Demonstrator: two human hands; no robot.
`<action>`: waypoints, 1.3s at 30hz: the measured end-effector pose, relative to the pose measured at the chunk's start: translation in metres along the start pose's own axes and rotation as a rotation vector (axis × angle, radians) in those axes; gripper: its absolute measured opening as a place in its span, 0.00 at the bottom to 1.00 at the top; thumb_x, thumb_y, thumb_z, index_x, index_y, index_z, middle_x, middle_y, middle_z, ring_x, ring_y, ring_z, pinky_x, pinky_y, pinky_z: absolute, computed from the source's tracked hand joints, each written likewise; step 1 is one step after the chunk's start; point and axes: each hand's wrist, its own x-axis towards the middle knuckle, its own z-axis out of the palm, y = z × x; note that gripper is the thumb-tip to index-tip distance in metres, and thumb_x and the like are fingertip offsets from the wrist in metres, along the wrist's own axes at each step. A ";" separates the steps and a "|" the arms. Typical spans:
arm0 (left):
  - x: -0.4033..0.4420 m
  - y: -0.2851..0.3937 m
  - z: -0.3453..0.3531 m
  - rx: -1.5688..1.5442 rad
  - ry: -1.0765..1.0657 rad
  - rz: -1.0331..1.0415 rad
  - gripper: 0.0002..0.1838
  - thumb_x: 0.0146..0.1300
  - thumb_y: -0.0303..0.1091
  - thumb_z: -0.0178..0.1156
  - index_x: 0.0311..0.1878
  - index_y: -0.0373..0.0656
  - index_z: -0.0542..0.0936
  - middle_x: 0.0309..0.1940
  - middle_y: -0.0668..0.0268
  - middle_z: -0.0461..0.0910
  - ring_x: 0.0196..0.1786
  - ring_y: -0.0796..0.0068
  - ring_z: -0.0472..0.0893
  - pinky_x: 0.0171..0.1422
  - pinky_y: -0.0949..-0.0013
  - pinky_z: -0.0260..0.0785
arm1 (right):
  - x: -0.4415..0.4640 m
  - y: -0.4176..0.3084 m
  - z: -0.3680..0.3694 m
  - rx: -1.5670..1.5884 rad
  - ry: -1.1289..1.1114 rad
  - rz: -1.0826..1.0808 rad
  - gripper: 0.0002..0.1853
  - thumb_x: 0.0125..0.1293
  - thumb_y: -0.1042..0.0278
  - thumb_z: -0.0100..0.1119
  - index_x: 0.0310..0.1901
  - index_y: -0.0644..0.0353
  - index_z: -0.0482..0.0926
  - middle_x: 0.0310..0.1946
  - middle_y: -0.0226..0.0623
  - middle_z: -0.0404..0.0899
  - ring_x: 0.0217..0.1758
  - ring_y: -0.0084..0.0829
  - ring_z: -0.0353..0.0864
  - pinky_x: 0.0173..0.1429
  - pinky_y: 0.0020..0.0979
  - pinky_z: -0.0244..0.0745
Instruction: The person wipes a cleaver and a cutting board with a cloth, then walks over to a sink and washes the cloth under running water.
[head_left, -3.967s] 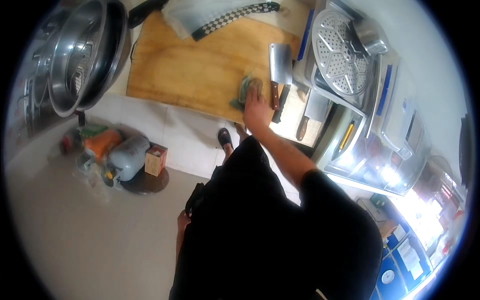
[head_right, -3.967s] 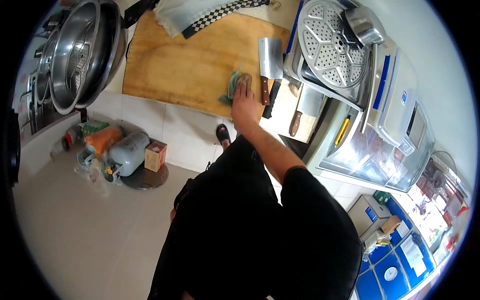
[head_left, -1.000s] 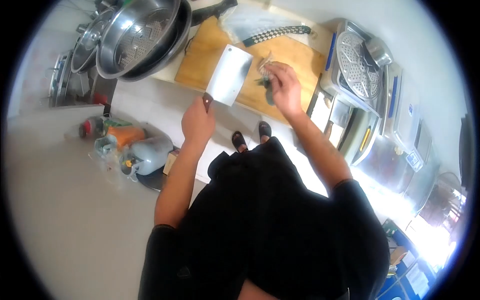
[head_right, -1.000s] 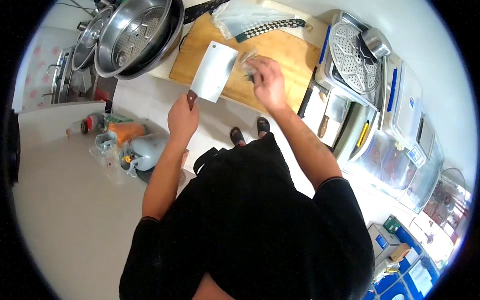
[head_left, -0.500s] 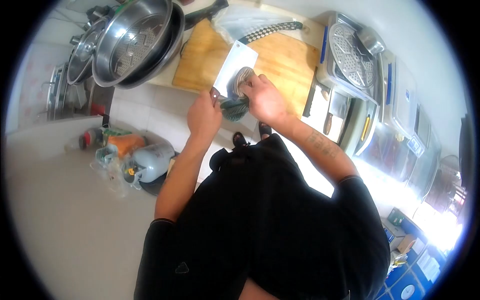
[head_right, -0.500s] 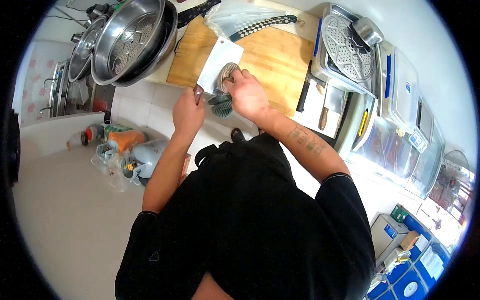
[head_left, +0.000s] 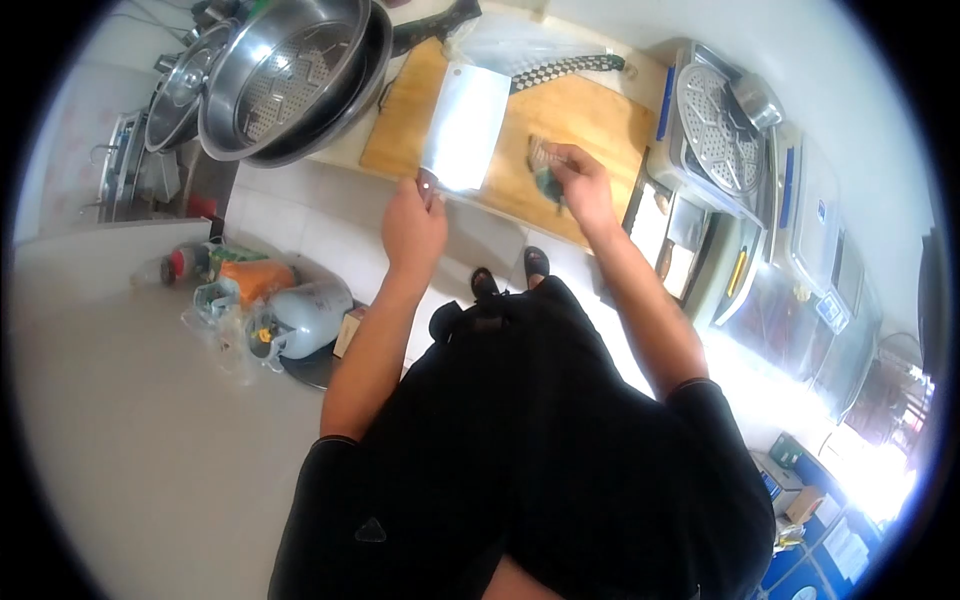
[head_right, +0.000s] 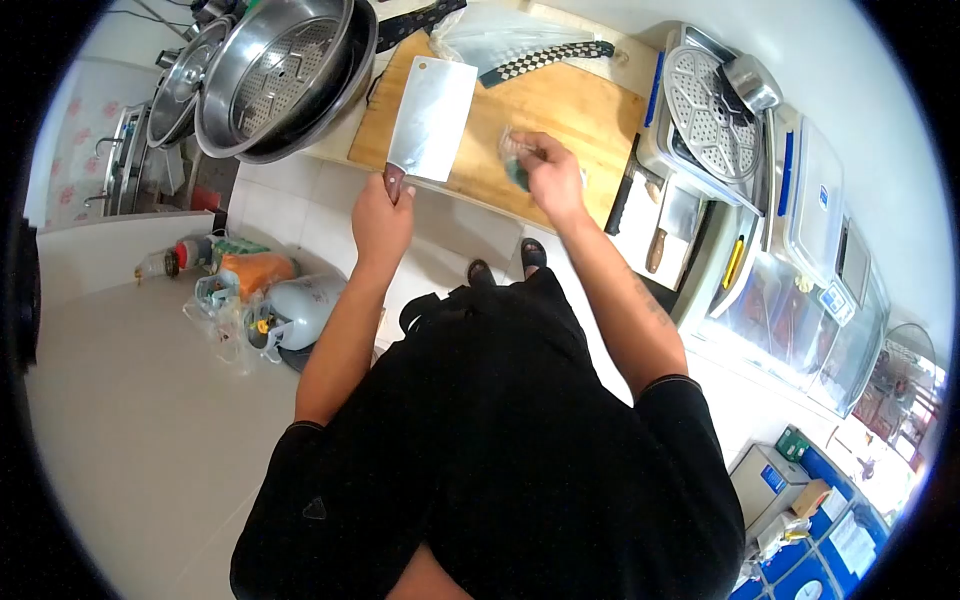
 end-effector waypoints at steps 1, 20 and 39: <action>-0.002 0.002 0.001 -0.006 0.010 0.003 0.17 0.63 0.37 0.68 0.42 0.33 0.74 0.34 0.44 0.82 0.40 0.38 0.82 0.45 0.44 0.71 | 0.001 0.003 0.011 0.183 -0.030 -0.036 0.15 0.71 0.73 0.57 0.57 0.61 0.83 0.48 0.38 0.84 0.47 0.29 0.82 0.54 0.33 0.77; -0.010 0.036 -0.008 0.051 0.060 0.102 0.11 0.68 0.35 0.60 0.46 0.39 0.74 0.38 0.47 0.83 0.41 0.40 0.82 0.44 0.43 0.72 | 0.000 -0.016 0.074 0.265 0.040 -0.049 0.14 0.61 0.71 0.68 0.46 0.69 0.82 0.35 0.36 0.85 0.36 0.25 0.83 0.42 0.28 0.79; -0.011 0.036 0.001 0.045 0.058 0.115 0.10 0.67 0.34 0.60 0.46 0.39 0.75 0.36 0.48 0.82 0.40 0.41 0.83 0.43 0.43 0.72 | -0.001 -0.019 0.061 0.342 -0.029 -0.090 0.06 0.62 0.78 0.63 0.39 0.70 0.81 0.33 0.40 0.86 0.33 0.26 0.85 0.39 0.29 0.81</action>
